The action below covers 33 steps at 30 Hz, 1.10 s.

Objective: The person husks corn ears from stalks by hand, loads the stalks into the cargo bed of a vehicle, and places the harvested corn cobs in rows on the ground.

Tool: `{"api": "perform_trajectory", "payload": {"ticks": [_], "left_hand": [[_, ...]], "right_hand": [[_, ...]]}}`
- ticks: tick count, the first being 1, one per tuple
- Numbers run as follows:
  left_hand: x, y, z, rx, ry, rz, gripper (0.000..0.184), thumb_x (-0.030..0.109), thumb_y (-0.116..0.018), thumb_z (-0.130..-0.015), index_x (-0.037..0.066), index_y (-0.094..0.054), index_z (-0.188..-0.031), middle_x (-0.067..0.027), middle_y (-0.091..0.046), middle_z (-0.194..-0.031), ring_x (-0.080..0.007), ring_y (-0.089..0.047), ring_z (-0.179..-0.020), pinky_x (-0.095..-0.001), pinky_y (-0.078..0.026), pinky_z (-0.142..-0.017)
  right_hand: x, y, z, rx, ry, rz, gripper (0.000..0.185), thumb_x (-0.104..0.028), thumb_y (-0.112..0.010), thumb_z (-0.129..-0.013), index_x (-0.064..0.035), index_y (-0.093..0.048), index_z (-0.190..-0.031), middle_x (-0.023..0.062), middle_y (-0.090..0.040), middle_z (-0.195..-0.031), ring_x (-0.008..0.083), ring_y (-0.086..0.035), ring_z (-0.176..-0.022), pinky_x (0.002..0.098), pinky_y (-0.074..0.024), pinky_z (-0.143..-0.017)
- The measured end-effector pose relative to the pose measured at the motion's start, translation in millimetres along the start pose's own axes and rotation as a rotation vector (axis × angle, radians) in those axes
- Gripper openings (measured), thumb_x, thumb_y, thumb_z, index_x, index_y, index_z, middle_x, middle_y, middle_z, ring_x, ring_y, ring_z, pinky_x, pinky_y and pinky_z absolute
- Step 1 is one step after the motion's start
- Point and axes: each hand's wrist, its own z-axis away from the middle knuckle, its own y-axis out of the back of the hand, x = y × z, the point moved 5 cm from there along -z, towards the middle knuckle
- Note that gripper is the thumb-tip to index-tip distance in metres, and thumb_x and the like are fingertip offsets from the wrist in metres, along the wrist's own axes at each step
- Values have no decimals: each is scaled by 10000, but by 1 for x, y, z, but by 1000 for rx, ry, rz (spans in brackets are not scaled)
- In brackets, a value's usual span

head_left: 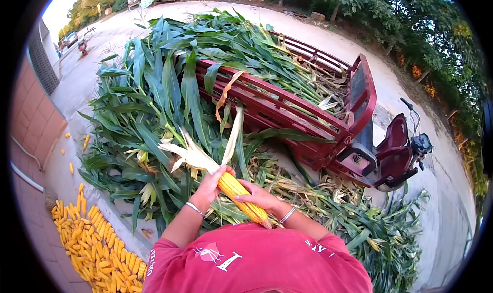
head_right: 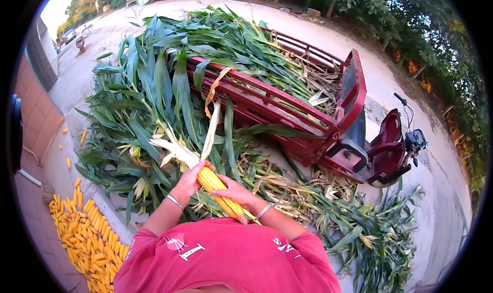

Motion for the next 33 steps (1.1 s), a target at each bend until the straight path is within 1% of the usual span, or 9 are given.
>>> {"api": "perform_trajectory", "payload": {"ticks": [7,12,14,16,21,29,30,32,33], "left_hand": [[28,-14,1,27,-145,7,379,391,-446,-986,88,-495,-763,-31,-500,-628,-193,-551,-683,-334,-476,-736],[54,-33,-5,-33,-209,30,412,404,-373,-1002,121,-429,-706,-1,-405,-565,-167,-459,-576,-342,-448,-750],[57,-31,-16,-95,-248,269,410,382,-343,-1005,146,-376,-671,23,-349,-554,-148,-412,-543,-324,-432,-723],[61,-38,-18,-17,-260,309,371,308,-316,-995,163,-328,-653,37,-294,-541,-135,-368,-512,-317,-418,-685],[84,-48,-25,88,-314,340,352,233,-297,-973,180,-298,-625,43,-243,-509,-125,-308,-467,-320,-407,-656],[76,-29,-62,-7,-256,432,374,220,-326,-946,182,-288,-576,39,-237,-486,-127,-277,-428,-316,-367,-580],[74,-28,-62,-2,-242,491,369,197,-345,-931,179,-283,-568,39,-235,-485,-125,-266,-418,-310,-354,-561],[76,-6,-76,-235,-177,1164,322,166,-391,-889,164,-301,-580,31,-219,-485,-118,-259,-424,-315,-342,-549],[79,-18,-68,-262,-146,1147,292,148,-414,-852,158,-312,-579,23,-204,-494,-115,-223,-426,-308,-321,-527]], "right_hand": [[-4,-11,17,-93,-253,-217,803,-295,-661,-866,-45,-193,-1469,121,-511,-1237,187,-503,-1132,305,-410,-965],[-21,-10,10,55,89,294,828,-237,-726,-816,-51,-225,-1448,110,-490,-1239,155,-509,-1075,305,-470,-874],[-23,-11,8,92,63,278,863,-179,-771,-757,-61,-253,-1437,106,-490,-1239,155,-491,-1102,302,-442,-912],[-22,-10,3,81,87,22,883,-135,-775,-728,-29,-250,-1430,104,-510,-1218,168,-505,-1098,304,-433,-925],[-36,-15,-1,83,105,-243,818,-72,-728,-759,-63,-266,-1434,75,-523,-1130,133,-562,-887,278,-515,-714],[-32,-13,0,126,123,-372,644,-84,-710,-783,-47,-369,-1328,56,-529,-1025,132,-568,-863,286,-509,-722],[-25,-12,-1,83,128,-369,544,-139,-681,-818,-37,-403,-1275,63,-528,-1029,140,-561,-840,283,-508,-721],[10,-17,-7,-29,10,-1080,452,-273,-646,-850,-19,-484,-1187,69,-553,-917,163,-568,-735,283,-515,-660],[-4,-22,-7,55,58,-1056,430,-357,-599,-869,4,-526,-1091,71,-558,-866,167,-557,-714,278,-510,-661]]}}
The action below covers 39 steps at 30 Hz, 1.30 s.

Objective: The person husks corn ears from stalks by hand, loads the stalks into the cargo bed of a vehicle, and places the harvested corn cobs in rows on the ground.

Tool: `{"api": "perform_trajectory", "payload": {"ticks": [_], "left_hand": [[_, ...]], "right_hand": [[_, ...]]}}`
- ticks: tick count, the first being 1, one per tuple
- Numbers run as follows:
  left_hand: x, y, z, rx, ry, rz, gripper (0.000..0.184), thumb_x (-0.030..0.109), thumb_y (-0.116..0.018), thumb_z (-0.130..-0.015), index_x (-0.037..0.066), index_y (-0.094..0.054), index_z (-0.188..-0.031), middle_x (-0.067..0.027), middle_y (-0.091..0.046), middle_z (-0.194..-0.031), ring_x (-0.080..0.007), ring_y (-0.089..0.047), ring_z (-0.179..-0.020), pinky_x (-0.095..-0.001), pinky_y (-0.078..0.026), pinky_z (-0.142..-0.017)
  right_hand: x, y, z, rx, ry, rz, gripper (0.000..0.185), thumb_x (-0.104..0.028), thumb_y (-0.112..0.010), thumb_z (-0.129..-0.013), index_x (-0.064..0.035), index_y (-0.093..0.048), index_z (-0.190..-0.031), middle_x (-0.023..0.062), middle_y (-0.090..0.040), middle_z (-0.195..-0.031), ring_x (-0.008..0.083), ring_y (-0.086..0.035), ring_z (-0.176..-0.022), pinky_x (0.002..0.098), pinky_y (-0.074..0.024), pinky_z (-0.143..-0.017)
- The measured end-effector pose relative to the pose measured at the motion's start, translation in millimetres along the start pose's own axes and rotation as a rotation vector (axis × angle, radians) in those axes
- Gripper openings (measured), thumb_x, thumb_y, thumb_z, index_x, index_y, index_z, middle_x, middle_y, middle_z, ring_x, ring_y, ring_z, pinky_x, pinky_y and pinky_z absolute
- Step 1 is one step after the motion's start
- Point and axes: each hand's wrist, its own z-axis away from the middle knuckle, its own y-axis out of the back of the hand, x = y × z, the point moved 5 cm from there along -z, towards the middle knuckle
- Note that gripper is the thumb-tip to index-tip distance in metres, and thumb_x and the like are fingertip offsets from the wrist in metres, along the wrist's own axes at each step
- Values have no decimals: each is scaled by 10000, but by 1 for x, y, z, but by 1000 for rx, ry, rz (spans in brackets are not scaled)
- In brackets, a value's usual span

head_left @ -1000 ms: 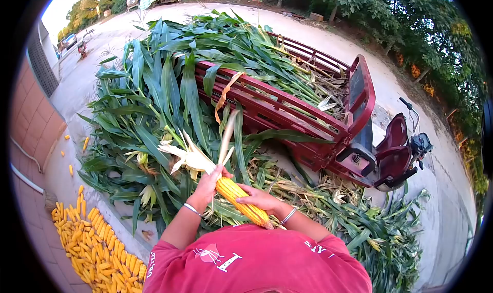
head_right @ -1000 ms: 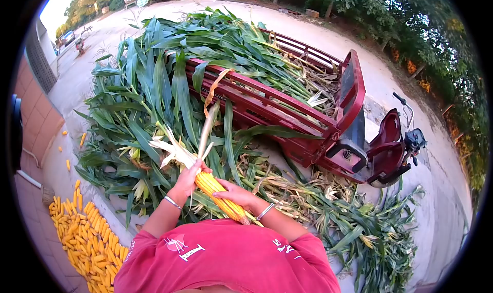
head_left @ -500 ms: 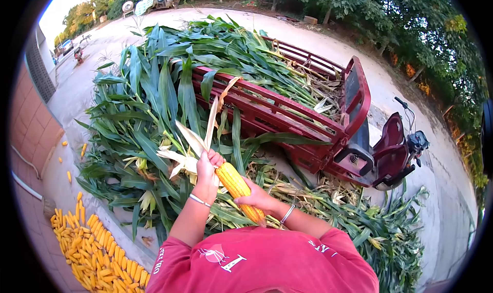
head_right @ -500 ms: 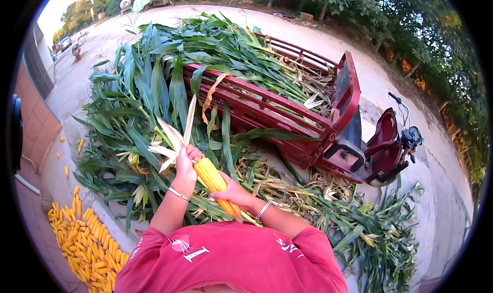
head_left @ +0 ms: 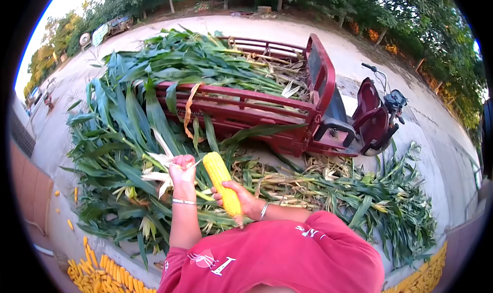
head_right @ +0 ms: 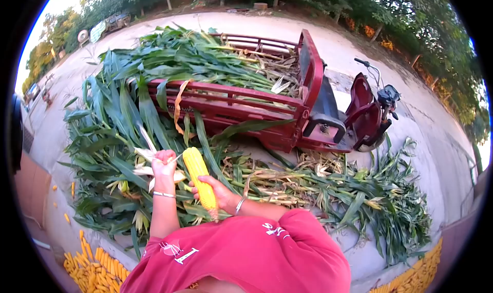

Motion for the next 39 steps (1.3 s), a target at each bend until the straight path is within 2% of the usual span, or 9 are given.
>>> {"api": "perform_trajectory", "payload": {"ticks": [7,8,10,15,21,25,31,35,39], "left_hand": [[66,117,0,410,43,-1212,285,364,-500,-963,115,-567,-840,47,-423,-572,-96,-403,-497,-265,-337,-488],[135,211,-26,293,272,-1512,413,432,-606,-886,43,-602,-1022,-22,-566,-681,-154,-546,-599,-313,-437,-550],[115,165,43,503,-184,-2601,958,501,-772,-684,-122,-402,-1312,-275,-571,-1185,-318,-575,-1104,-362,-440,-933],[-33,93,102,328,809,-1497,791,543,-479,-917,25,-194,-1443,-212,-406,-1395,-306,-510,-1186,-453,-434,-988],[-58,193,122,389,770,-1128,388,178,-592,-895,-31,-454,-1191,-150,-604,-1030,-231,-641,-874,-337,-563,-661],[-2,248,163,644,897,-925,360,247,-582,-881,-33,-539,-1103,-152,-662,-910,-204,-667,-715,-282,-578,-620],[234,131,272,742,-210,-976,259,223,-568,-845,9,-599,-989,-159,-658,-896,-250,-620,-622,-362,-510,-518],[400,-20,465,253,-1320,-462,645,421,-537,-922,-14,-320,-1346,-190,-515,-1229,-274,-566,-1058,-439,-465,-957],[377,-49,550,641,-1650,-599,669,446,-459,-957,-11,-238,-1393,-210,-430,-1346,-283,-492,-1195,-386,-378,-1059]], "right_hand": [[-27,25,0,125,113,218,350,-257,-601,-912,-80,-456,-1176,101,-604,-937,182,-619,-761,314,-563,-637],[-29,35,4,174,86,217,349,-280,-585,-922,-75,-463,-1176,106,-607,-941,187,-623,-770,322,-564,-644],[-29,64,8,276,41,205,361,-326,-551,-941,-65,-475,-1178,114,-615,-945,196,-632,-787,342,-566,-655],[-8,120,8,510,45,302,372,-326,-456,-988,-51,-435,-1236,129,-596,-1061,237,-632,-924,379,-552,-786],[7,162,17,434,-297,1185,376,-200,-477,-963,-49,-455,-1307,91,-611,-1027,178,-621,-933,299,-517,-792],[-11,237,32,429,-249,1124,442,-222,-578,-919,6,-490,-1288,95,-631,-1047,164,-627,-923,265,-513,-746],[-46,320,77,649,-373,1026,291,-124,-520,-925,16,-527,-1181,115,-649,-893,188,-654,-761,256,-539,-630],[-44,293,90,766,-475,1172,240,-175,-544,-906,18,-614,-1030,110,-662,-862,164,-623,-681,269,-508,-631],[-33,310,69,751,-543,1133,246,-192,-548,-897,28,-639,-961,110,-664,-850,161,-619,-670,281,-502,-649]]}}
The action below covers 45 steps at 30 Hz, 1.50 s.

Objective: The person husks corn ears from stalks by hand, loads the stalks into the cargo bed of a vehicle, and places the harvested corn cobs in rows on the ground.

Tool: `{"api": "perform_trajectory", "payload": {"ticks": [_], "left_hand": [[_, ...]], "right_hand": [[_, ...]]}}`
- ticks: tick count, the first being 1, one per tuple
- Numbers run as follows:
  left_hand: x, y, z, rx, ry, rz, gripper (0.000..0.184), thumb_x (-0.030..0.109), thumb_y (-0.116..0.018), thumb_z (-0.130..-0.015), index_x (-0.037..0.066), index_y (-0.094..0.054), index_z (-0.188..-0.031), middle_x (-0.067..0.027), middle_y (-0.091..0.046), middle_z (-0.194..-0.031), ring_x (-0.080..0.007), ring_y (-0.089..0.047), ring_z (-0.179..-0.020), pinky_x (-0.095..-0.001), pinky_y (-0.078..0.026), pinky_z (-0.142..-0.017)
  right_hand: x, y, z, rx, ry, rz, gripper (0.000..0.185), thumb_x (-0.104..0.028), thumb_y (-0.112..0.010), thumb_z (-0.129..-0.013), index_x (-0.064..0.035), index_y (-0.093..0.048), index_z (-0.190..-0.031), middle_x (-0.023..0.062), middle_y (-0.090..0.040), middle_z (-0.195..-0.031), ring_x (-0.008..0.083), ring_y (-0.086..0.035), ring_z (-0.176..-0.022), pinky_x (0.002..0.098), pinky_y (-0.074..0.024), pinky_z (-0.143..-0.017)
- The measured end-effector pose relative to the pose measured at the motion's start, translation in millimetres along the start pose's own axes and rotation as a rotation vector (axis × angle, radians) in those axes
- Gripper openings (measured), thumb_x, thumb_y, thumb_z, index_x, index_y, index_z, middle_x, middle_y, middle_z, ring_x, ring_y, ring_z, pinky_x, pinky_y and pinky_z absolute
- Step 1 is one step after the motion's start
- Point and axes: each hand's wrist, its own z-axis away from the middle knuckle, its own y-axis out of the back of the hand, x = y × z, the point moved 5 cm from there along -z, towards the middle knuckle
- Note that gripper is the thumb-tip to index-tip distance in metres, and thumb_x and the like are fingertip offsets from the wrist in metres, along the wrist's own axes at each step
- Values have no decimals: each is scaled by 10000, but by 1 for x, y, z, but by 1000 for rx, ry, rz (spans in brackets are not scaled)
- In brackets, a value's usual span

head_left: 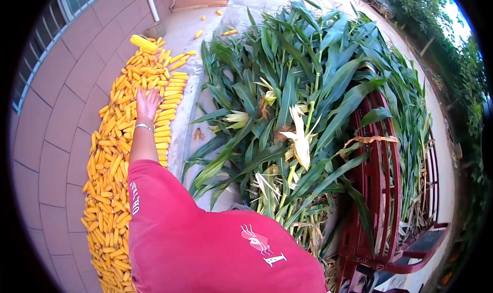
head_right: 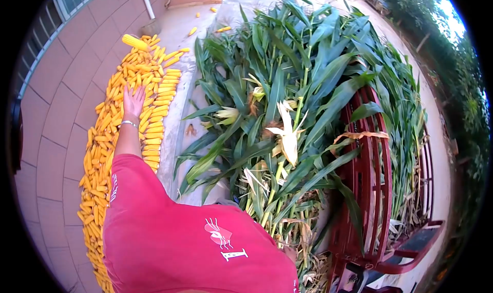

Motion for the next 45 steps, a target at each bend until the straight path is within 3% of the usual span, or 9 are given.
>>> {"api": "perform_trajectory", "payload": {"ticks": [4,9,12,14,23,29,39,42,45], "left_hand": [[-80,90,28,63,34,-152,384,347,-466,-951,31,-382,-1154,-135,-479,-1102,-226,-511,-1006,-324,-403,-877],[-369,245,97,-4,813,49,182,184,-508,-927,109,-564,-771,-15,-582,-657,-137,-584,-623,-253,-493,-530],[-379,116,202,109,1122,-494,155,179,-508,-942,90,-606,-861,-25,-645,-753,-122,-581,-653,-235,-486,-574],[-410,64,213,-202,1181,-606,138,180,-518,-941,84,-615,-960,-32,-666,-832,-116,-586,-676,-232,-485,-597],[-478,-228,272,-1020,785,-1111,204,200,-509,-946,55,-592,-1063,-23,-640,-870,-60,-528,-699,-197,-434,-631],[-526,-395,405,-1491,573,-997,214,173,-533,-941,16,-594,-1072,-45,-628,-899,-108,-549,-823,-242,-437,-755],[-699,-610,684,-2143,120,-605,171,120,-576,-908,-6,-603,-1020,-47,-640,-888,-97,-592,-830,-257,-474,-750],[-780,-647,777,-2312,-225,-685,253,236,-609,-842,42,-632,-1003,-144,-673,-955,-301,-646,-872,-380,-504,-762],[-854,-651,851,-2422,-767,-1011,284,276,-606,-842,77,-650,-1040,-139,-664,-1027,-304,-612,-1010,-422,-457,-884]], "right_hand": [[-51,-2,-39,-70,271,206,223,-172,-555,-881,19,-640,-958,123,-672,-872,158,-640,-724,279,-503,-679],[-202,65,-34,516,966,692,269,-144,-599,-844,14,-585,-1062,214,-625,-1004,303,-614,-923,381,-485,-816],[-288,118,-2,763,1072,681,401,-156,-637,-830,-2,-529,-1184,203,-582,-1118,326,-564,-1043,394,-456,-896],[-327,154,11,894,1044,696,500,-165,-662,-821,-13,-491,-1266,196,-553,-1195,342,-530,-1123,402,-437,-950],[-372,309,-36,1298,558,1009,842,-237,-793,-676,-39,-360,-1371,131,-452,-1362,288,-435,-1257,395,-363,-1049],[-357,395,-91,1021,217,1186,696,-307,-785,-682,-47,-444,-1230,131,-575,-1176,294,-566,-1091,401,-472,-900],[-356,425,-104,854,548,1148,465,-333,-722,-719,-36,-506,-1005,170,-642,-930,341,-639,-862,424,-524,-752],[-355,432,-108,826,551,1090,455,-316,-738,-703,-40,-518,-990,169,-643,-916,346,-643,-827,428,-526,-738],[-352,437,-114,783,547,1066,463,-312,-742,-701,-39,-520,-1001,162,-637,-909,347,-643,-812,427,-529,-717]]}}
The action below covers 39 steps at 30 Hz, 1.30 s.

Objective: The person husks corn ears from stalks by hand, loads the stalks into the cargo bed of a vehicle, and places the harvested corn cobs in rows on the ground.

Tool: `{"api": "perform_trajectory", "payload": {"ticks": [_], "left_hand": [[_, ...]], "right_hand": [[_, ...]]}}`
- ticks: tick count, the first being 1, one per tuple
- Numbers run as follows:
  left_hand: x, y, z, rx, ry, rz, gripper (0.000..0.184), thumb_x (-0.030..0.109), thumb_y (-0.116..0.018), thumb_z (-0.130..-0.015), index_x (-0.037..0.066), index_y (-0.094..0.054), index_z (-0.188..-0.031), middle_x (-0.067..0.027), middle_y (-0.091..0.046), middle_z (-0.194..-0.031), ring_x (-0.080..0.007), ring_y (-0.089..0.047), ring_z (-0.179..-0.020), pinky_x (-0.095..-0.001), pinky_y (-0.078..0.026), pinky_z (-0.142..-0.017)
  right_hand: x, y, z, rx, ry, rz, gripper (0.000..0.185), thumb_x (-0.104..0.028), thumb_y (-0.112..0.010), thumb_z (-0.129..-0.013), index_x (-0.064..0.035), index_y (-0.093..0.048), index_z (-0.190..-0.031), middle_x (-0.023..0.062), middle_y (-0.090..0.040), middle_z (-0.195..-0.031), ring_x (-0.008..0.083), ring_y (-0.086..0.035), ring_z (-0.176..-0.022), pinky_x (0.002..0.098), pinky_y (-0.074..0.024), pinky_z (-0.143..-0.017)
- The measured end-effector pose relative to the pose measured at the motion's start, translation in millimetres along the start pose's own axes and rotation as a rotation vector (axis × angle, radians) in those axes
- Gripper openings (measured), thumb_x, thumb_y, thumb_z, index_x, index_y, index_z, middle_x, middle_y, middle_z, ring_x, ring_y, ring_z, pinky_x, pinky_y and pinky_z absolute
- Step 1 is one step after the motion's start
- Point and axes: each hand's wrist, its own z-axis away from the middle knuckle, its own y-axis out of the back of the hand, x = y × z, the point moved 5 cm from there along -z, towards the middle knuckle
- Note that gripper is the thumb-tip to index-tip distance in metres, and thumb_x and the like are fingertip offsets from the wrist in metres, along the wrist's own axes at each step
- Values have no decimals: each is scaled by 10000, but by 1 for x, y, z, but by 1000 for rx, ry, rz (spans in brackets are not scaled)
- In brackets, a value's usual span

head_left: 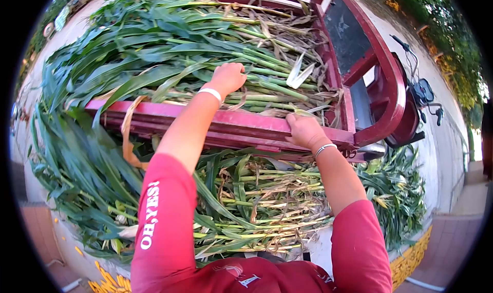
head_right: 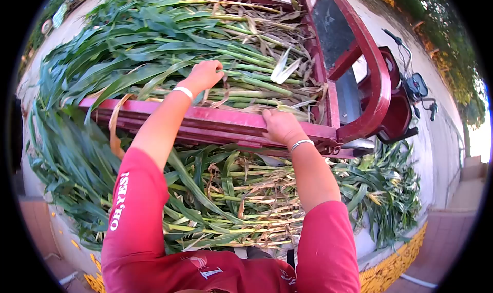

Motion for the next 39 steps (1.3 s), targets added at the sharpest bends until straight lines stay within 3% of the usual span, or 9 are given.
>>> {"api": "perform_trajectory", "payload": {"ticks": [3,9,11,14,16,19,24,30,39], "left_hand": [[6,-64,-54,-249,58,-293,298,268,-614,-826,111,-645,-1077,-104,-649,-1099,-279,-572,-1098,-448,-414,-938],[33,-148,-96,-250,-34,-339,279,173,-517,-888,123,-642,-1132,-82,-611,-1220,-249,-501,-1215,-455,-348,-1001],[28,-168,-99,-415,58,-380,275,165,-519,-888,132,-651,-1128,-84,-611,-1225,-255,-538,-1178,-465,-338,-1009],[19,-180,-105,-193,16,-500,259,155,-515,-890,135,-677,-1092,-84,-626,-1207,-264,-607,-1085,-465,-407,-949],[8,-188,-96,-651,168,-360,377,304,-627,-833,110,-620,-1157,-107,-614,-1185,-312,-612,-1071,-503,-448,-906],[24,-135,-104,-274,-97,-259,357,348,-696,-782,102,-659,-1039,-118,-654,-1064,-286,-636,-1002,-442,-506,-804],[72,70,-67,360,-255,-91,218,328,-695,-731,136,-634,-813,-98,-657,-742,-310,-653,-742,-418,-512,-681],[90,204,73,491,-350,-71,194,219,-723,-679,111,-577,-747,-86,-635,-707,-324,-641,-712,-442,-505,-636],[85,152,284,487,-392,-192,267,296,-653,-810,94,-521,-695,-70,-554,-701,-275,-566,-739,-400,-445,-729]], "right_hand": [[-1,8,0,-4,-4,-7,421,-299,-718,-716,-40,-523,-984,163,-634,-913,341,-641,-820,427,-528,-713],[5,4,0,17,19,-75,378,-286,-702,-717,-38,-521,-937,154,-625,-912,332,-639,-811,421,-527,-718],[4,5,0,29,35,-93,379,-280,-708,-714,-37,-519,-935,155,-623,-928,331,-640,-813,425,-529,-718],[4,11,-3,-63,-31,-75,403,-269,-730,-706,-37,-514,-954,156,-622,-940,342,-640,-826,432,-530,-712],[7,4,-3,-47,-10,-91,408,-271,-733,-706,-38,-513,-958,156,-622,-942,341,-640,-831,433,-530,-712],[3,6,-2,-55,-8,-93,430,-283,-742,-701,-41,-511,-971,160,-624,-948,341,-640,-842,434,-527,-719],[7,-2,-2,-24,-25,-73,460,-312,-749,-693,-46,-511,-984,161,-627,-943,348,-633,-861,439,-518,-741],[-3,4,0,-52,-18,-7,472,-314,-741,-697,-35,-510,-1001,173,-628,-951,356,-627,-876,448,-513,-773],[-14,11,21,107,-21,51,566,-353,-725,-715,-57,-516,-1149,167,-607,-1093,332,-587,-1023,436,-487,-849]]}}
